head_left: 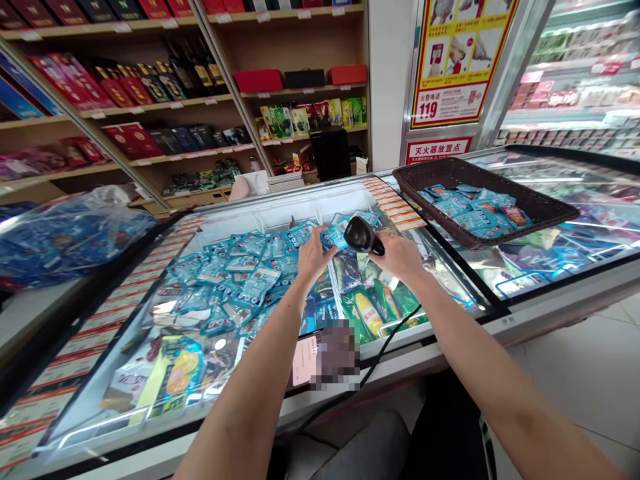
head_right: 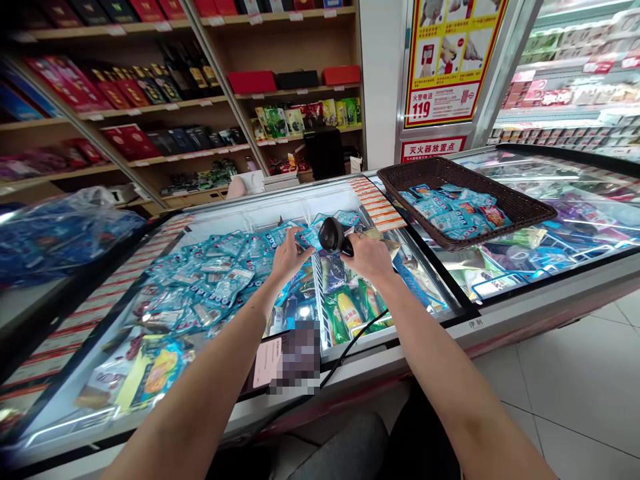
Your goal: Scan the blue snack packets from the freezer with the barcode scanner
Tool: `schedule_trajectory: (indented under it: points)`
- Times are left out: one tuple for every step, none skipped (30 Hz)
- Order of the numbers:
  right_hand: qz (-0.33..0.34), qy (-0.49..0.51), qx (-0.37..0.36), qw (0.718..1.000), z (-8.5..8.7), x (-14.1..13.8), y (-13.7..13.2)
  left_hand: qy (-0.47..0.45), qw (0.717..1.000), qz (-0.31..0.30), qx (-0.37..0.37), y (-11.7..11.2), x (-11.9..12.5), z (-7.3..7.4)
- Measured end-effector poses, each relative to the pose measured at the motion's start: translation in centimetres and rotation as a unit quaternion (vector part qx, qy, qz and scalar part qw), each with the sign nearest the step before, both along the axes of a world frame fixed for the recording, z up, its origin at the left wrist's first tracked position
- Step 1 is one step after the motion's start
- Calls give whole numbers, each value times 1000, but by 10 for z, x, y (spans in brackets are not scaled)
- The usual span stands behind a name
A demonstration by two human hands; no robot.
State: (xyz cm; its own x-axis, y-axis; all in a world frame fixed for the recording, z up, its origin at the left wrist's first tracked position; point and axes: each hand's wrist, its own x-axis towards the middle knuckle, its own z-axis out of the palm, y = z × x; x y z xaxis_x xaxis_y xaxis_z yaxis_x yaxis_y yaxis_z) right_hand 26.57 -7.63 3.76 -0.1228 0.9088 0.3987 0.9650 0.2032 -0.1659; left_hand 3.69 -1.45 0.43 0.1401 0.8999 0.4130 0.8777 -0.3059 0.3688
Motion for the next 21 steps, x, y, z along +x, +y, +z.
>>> schedule_trajectory:
  points:
    - [2,-5,1,1000,0,0,0,2,1000,-4,3,0,1,0]
    - [4,-11,2,1000,-1,0,0,5,1000,-6,5,0,1,0]
    - [8,-16,2,1000,-1,0,0,7,1000,-6,7,1,1,0]
    - [12,-20,2,1000,-1,-1,0,11,1000,-6,10,1,1,0]
    - [16,-24,1,1000,-2,-1,0,14,1000,-5,13,1,1,0]
    - [19,-27,2,999,-2,-1,0,18,1000,-5,15,0,1,0]
    - [22,-30,3,999,-2,-1,0,21,1000,-5,17,0,1,0]
    - [25,-32,4,999,-2,-2,0,24,1000,-5,18,-1,1,-1]
    - [25,-34,5,999,-2,-2,-1,28,999,-5,19,-1,2,-1]
    - [26,-36,5,999,-2,-2,-1,30,999,-3,20,-2,2,-1]
    - [26,-38,3,999,-2,-3,-1,33,999,0,20,-3,2,-1]
    - [26,-40,0,999,-2,-3,-1,36,999,2,20,-3,2,-1]
    - [26,-42,-4,999,-2,-3,-1,38,999,5,19,-3,3,-1]
    - [25,-45,-8,999,-2,-3,-2,40,999,6,18,-4,3,-1]
    - [25,-47,-12,999,-2,-4,-2,41,999,7,17,-4,3,-1]
    - [24,-49,-14,998,-2,-4,-2,41,999,8,17,-4,3,-1]
    - [22,-50,-14,998,-2,-4,-2,40,999,7,18,-4,3,-1]
    - [22,-51,-12,998,-3,-4,-1,39,999,6,20,-3,3,-1]
    - [23,-51,-8,998,-3,-4,-1,38,999,5,21,-3,3,-1]
    - [25,-51,-5,998,-3,-3,-1,38,999,5,22,-3,3,-1]
    - [28,-50,-2,998,-4,-3,0,38,999,4,22,-3,3,-2]
